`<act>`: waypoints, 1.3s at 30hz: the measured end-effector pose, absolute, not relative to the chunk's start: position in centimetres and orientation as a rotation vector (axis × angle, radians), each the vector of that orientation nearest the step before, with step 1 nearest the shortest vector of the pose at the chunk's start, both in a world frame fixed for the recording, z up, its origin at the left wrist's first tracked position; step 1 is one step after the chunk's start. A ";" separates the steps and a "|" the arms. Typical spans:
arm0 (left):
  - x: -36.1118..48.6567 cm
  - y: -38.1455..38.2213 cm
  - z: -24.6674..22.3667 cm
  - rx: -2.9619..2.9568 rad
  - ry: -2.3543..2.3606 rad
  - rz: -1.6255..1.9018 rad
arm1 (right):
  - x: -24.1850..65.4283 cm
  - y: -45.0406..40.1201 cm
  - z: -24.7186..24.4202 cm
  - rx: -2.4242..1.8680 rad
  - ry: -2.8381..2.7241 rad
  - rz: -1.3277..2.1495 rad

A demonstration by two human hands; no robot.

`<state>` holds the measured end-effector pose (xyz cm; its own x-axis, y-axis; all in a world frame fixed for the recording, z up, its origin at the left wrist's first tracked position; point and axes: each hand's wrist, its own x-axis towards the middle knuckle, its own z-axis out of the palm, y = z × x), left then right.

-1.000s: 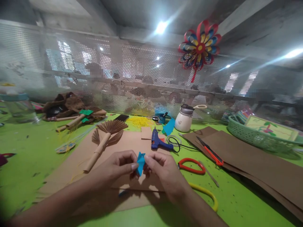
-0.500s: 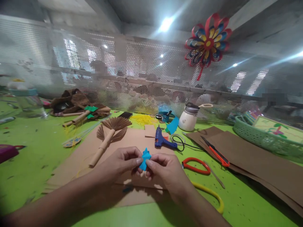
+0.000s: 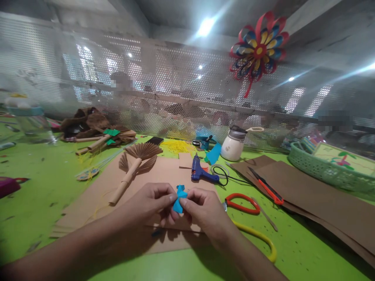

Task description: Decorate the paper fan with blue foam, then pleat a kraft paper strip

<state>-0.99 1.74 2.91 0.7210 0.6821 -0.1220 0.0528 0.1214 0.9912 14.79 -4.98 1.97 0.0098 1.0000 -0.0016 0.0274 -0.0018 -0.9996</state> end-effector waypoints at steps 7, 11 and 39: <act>-0.6 1.5 2.1 1.542 0.725 0.620 | 14.7 -5.1 2.4 -1.270 -1.187 1.183; -0.5 1.3 1.8 1.587 0.695 0.628 | 14.7 -4.9 2.1 -1.316 -1.153 1.139; -1.6 2.4 2.3 1.277 0.384 0.474 | 16.4 -5.2 2.7 -1.013 -1.466 1.203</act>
<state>-1.60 2.42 2.31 0.8428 0.5381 -0.0123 -0.1242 0.2166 0.9683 16.36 -5.17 2.71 -0.2042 0.9653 0.1626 0.0287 0.1719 -0.9847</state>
